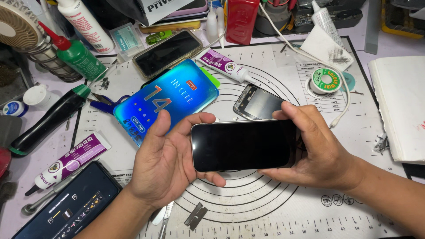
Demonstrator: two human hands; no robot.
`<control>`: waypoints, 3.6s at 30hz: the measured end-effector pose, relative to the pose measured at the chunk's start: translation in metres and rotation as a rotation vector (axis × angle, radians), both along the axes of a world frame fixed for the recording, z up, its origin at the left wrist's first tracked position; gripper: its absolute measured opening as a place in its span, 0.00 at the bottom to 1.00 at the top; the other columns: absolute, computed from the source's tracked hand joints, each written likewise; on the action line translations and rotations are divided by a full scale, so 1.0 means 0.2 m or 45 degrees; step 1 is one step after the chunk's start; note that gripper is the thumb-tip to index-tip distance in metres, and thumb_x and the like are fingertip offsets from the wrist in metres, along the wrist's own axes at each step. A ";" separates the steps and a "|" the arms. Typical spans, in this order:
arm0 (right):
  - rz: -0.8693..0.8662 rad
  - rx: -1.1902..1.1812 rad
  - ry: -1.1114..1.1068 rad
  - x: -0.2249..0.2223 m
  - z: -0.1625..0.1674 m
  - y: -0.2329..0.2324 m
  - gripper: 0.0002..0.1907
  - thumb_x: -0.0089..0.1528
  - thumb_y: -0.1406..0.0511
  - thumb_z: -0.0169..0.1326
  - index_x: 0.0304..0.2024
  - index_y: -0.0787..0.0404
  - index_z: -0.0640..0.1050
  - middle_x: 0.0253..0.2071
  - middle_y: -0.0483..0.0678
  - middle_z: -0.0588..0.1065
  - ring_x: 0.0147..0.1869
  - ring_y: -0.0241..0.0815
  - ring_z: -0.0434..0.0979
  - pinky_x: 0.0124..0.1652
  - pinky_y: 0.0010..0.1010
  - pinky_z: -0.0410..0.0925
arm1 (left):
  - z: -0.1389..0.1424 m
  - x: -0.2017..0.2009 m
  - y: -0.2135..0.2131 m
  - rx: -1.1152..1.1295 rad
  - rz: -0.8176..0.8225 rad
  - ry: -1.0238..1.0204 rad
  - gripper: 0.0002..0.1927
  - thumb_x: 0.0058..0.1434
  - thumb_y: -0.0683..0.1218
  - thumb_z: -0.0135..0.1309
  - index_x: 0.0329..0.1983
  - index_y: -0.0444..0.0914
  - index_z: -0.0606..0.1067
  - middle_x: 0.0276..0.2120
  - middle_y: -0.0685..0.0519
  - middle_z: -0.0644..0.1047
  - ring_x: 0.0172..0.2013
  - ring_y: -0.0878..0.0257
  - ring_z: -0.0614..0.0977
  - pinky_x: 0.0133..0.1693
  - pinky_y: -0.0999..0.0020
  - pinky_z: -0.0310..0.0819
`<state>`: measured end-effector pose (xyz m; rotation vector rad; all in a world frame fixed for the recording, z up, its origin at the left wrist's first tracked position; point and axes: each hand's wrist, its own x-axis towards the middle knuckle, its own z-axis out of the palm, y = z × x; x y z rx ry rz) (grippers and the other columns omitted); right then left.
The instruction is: The person reassembles a smartphone by aligning the screen assembly to the chassis and pressing it closed. They test the device by powering it on and interacting with the touchscreen. The person then removes the screen again and applies a privacy glass film to the display.
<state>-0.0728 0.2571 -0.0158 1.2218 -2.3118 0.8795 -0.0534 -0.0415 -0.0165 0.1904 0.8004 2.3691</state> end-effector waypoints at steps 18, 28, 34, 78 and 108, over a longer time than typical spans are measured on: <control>0.032 -0.013 0.000 -0.01 0.00 0.00 0.62 0.44 0.60 0.78 0.70 0.71 0.54 0.53 0.60 0.69 0.52 0.47 0.73 0.48 0.31 0.72 | 0.01 0.00 0.00 -0.020 0.018 0.022 0.41 0.70 0.72 0.26 0.68 0.36 0.61 0.57 0.39 0.74 0.56 0.47 0.79 0.47 0.43 0.79; 0.035 0.009 -0.001 -0.01 0.00 0.01 0.63 0.44 0.59 0.78 0.70 0.70 0.53 0.53 0.60 0.69 0.53 0.47 0.72 0.49 0.32 0.72 | 0.01 0.01 0.00 -0.024 0.012 0.007 0.41 0.69 0.72 0.28 0.68 0.36 0.61 0.59 0.38 0.73 0.57 0.46 0.78 0.48 0.43 0.79; 0.034 0.026 -0.018 -0.01 0.00 0.01 0.63 0.44 0.59 0.78 0.71 0.69 0.53 0.53 0.60 0.69 0.53 0.47 0.71 0.50 0.32 0.72 | 0.02 0.01 0.00 -0.051 0.019 0.011 0.42 0.69 0.73 0.29 0.69 0.36 0.61 0.60 0.38 0.72 0.58 0.45 0.77 0.48 0.43 0.79; 0.253 0.108 -0.056 -0.03 0.17 0.06 0.54 0.45 0.60 0.75 0.67 0.67 0.61 0.60 0.60 0.71 0.60 0.50 0.77 0.55 0.35 0.75 | -0.09 -0.04 -0.06 0.055 -0.575 -0.068 0.51 0.71 0.74 0.25 0.76 0.27 0.58 0.62 0.37 0.72 0.59 0.48 0.78 0.54 0.41 0.78; -0.235 -0.024 -0.225 -0.01 0.18 0.24 0.17 0.68 0.69 0.52 0.23 0.58 0.69 0.24 0.41 0.70 0.29 0.31 0.68 0.36 0.22 0.60 | -0.03 0.01 0.16 0.201 0.182 -0.011 0.34 0.75 0.62 0.32 0.70 0.33 0.65 0.53 0.40 0.77 0.54 0.48 0.80 0.59 0.50 0.74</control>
